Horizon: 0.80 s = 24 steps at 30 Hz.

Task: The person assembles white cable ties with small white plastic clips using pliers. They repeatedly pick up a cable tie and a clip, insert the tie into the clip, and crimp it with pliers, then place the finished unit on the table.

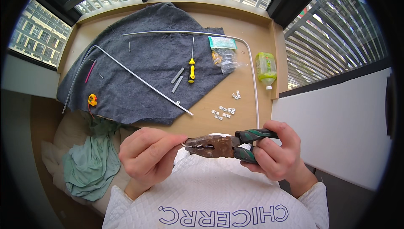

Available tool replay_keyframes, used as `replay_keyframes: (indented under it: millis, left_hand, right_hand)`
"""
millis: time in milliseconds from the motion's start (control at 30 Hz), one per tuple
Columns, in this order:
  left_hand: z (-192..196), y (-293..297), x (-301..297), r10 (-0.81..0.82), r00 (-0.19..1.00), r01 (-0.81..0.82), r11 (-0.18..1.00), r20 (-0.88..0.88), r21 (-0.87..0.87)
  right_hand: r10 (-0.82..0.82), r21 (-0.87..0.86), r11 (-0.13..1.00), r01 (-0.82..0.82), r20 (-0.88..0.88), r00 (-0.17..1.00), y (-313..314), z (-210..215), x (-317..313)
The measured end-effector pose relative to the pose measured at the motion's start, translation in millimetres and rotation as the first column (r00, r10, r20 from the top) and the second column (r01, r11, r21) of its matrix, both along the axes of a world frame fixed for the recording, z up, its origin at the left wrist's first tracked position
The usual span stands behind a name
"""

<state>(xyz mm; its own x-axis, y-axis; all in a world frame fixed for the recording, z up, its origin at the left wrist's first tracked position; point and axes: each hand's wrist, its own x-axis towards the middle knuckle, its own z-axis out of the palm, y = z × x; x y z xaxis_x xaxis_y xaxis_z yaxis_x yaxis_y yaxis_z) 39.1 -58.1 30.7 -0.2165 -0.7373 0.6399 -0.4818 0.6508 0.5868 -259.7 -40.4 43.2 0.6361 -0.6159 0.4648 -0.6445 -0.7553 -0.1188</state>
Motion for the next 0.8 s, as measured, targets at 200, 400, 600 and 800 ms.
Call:
replay_keyframes:
  millis: [200,400,600,800]
  left_hand:
    - [-2,2,-5,0.095,0.995,-0.095,0.995,-0.005,-0.034]
    - [-12,12,-17,0.272,0.962,-0.272,0.961,-0.013,-0.048]
    - [-19,5,-27,0.349,0.937,-0.348,0.933,0.003,-0.09]
    - [-27,-3,-32,0.363,0.932,-0.358,0.926,0.022,-0.116]
  right_hand:
    - [-0.03,-0.036,0.999,0.031,0.015,0.999,0,-7,7]
    - [-0.087,-0.059,0.994,0.088,0.01,0.996,1,-9,15]
    - [-0.136,-0.044,0.99,0.137,0.023,0.99,4,-18,21]
    - [-0.18,0.004,0.984,0.18,0.051,0.982,9,-27,26]
